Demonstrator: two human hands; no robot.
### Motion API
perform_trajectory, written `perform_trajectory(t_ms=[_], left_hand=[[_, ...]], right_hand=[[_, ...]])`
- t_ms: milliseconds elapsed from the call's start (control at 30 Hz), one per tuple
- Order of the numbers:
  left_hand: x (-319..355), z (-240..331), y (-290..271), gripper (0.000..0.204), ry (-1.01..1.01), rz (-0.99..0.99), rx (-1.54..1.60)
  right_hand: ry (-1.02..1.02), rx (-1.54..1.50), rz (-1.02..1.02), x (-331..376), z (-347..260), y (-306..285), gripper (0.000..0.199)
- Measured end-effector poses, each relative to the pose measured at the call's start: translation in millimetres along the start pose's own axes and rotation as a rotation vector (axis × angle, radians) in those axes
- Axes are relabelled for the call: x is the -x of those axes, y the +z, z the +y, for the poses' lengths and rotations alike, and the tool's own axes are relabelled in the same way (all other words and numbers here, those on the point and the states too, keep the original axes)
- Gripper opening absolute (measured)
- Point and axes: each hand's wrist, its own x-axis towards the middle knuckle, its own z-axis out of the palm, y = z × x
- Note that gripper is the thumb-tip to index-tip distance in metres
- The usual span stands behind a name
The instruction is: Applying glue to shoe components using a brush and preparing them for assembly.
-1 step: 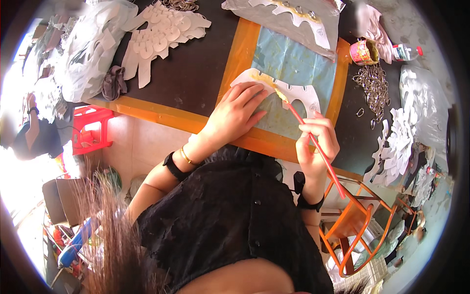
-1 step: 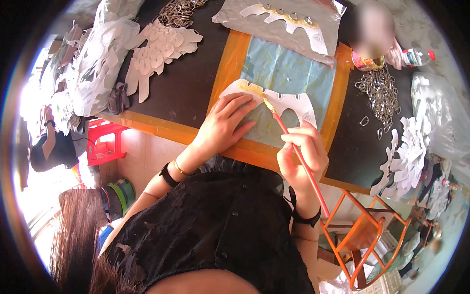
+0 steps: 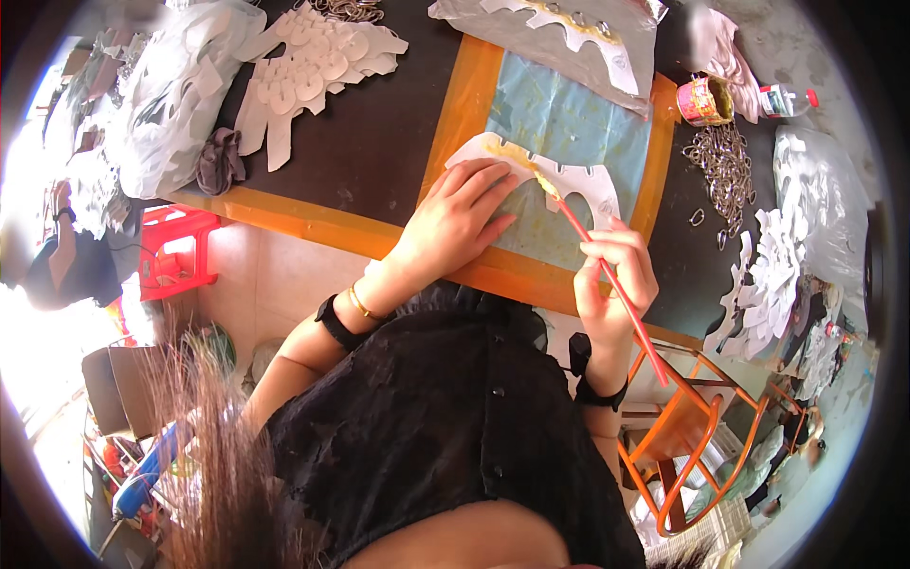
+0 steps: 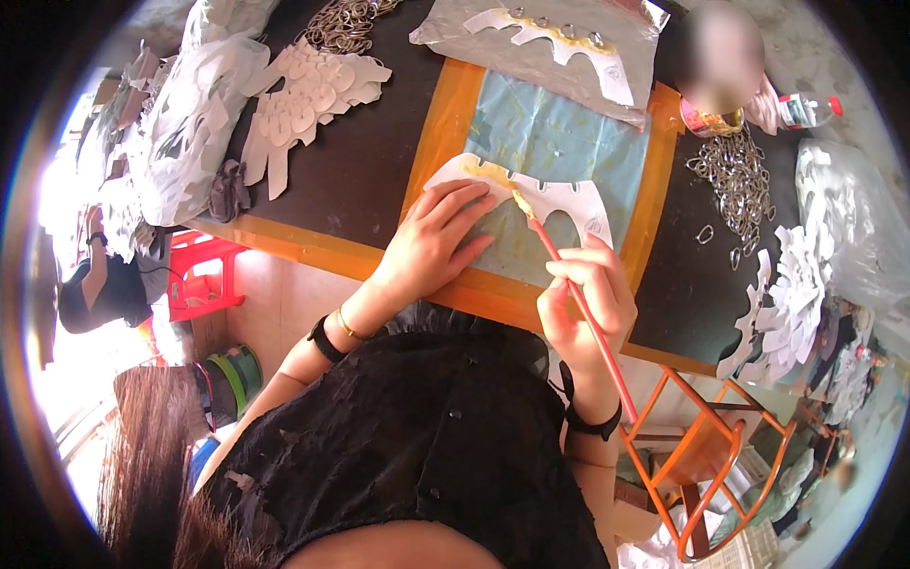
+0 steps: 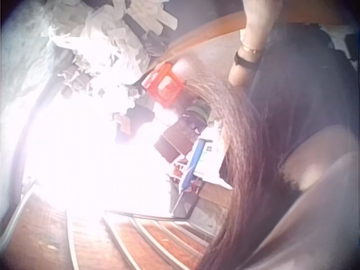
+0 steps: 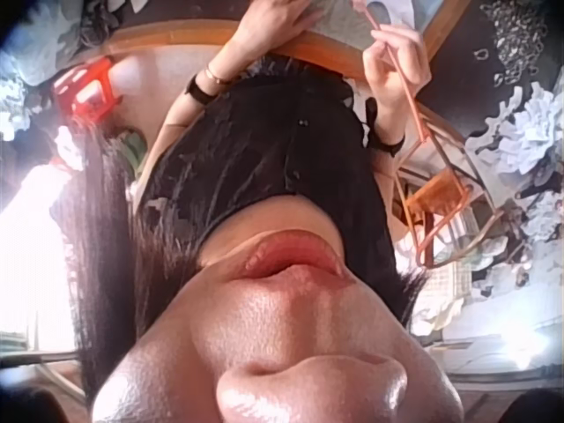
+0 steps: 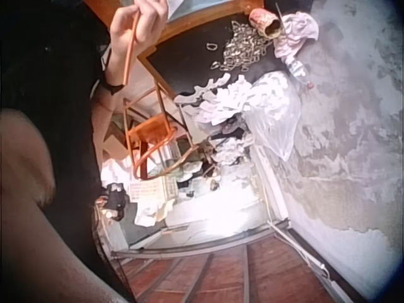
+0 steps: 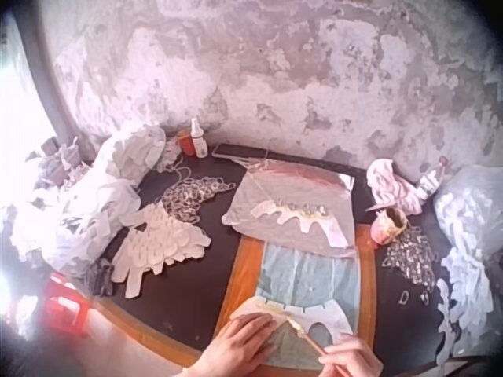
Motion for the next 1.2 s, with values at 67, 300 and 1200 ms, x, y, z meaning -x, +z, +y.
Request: perform_trajectory(t_ms=[67,300,1200], left_hand=[[0.5,0.5,0.9,0.043,-0.002,-0.002,0.000],[-1.7,0.4,-0.1,0.044,-0.004,-0.001,-0.002],[-1.6,-1.1,-0.7,0.043,-0.007,-0.008,-0.017]], right_hand=[[-0.002,0.015,0.016,3.5,-1.5,-0.9,0.017],[-0.080,0.028,-0.006,4.3,-5.6,5.1,0.016],[-0.010,0.047,-0.032,10.7,1.7,-12.5,0.011]])
